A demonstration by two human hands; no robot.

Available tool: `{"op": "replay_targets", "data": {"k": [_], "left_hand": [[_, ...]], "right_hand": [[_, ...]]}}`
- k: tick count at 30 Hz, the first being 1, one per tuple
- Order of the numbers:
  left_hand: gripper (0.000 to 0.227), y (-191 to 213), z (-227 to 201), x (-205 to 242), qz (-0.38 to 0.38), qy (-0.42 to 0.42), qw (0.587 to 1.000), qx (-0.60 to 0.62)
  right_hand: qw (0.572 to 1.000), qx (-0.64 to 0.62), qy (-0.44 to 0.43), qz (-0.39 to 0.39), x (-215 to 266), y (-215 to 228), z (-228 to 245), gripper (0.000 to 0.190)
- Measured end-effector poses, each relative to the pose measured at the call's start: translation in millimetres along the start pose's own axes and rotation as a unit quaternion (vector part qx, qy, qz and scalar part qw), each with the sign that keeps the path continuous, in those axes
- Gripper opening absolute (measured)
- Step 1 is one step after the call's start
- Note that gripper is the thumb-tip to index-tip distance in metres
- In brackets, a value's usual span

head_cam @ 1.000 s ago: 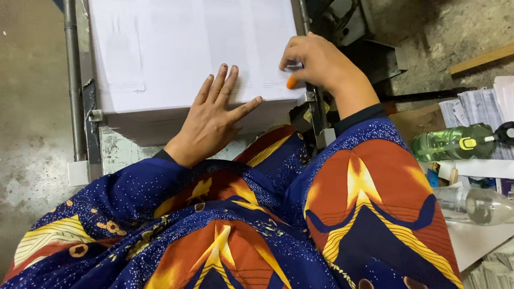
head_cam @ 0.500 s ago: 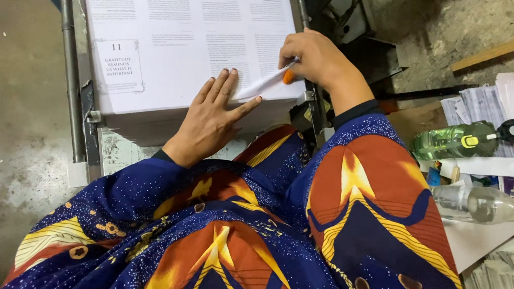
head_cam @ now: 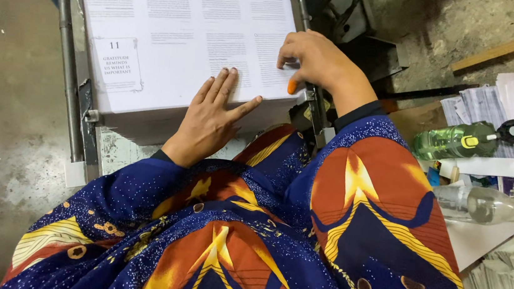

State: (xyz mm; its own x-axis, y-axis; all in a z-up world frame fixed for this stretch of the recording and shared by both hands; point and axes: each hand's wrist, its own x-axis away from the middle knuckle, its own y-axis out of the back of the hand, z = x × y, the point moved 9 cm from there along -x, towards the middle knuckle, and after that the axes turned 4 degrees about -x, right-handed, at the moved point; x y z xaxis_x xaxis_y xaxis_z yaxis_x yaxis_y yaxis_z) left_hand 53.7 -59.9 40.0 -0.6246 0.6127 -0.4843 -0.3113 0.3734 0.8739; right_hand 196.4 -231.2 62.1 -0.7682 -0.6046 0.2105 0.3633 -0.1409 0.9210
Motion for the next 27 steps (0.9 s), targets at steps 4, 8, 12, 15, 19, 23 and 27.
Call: {"op": "replay_targets", "data": {"k": [4,8,12,15,19,23,27], "left_hand": [[0.077,-2,0,-1,0.016,-0.001,1.000,-0.003],[0.074,-3,1,0,0.010,0.008,1.000,0.007],[0.072,6,-3,-3,0.010,0.011,1.000,0.001],[0.073,-2,0,-1,0.006,0.019,1.000,0.007],[0.074,1,-1,-2,0.004,0.015,1.000,-0.009],[0.073,2,-1,-1,0.014,0.005,1.000,-0.002],[0.075,1,-2,-3,0.006,0.003,1.000,-0.018]], "right_hand": [[0.998,-0.003,0.032,-0.046,-1,3,-1,0.034],[0.998,-0.001,0.037,-0.059,-1,2,-1,0.022],[0.997,-0.034,0.043,-0.045,9,4,3,0.034],[0.999,-0.011,0.041,-0.022,9,-1,2,0.056],[0.998,-0.048,0.020,-0.027,6,2,3,0.056],[0.998,-0.056,0.016,-0.029,1,0,-1,0.048],[0.996,-0.042,0.037,-0.064,-1,-1,-6,0.029]]}}
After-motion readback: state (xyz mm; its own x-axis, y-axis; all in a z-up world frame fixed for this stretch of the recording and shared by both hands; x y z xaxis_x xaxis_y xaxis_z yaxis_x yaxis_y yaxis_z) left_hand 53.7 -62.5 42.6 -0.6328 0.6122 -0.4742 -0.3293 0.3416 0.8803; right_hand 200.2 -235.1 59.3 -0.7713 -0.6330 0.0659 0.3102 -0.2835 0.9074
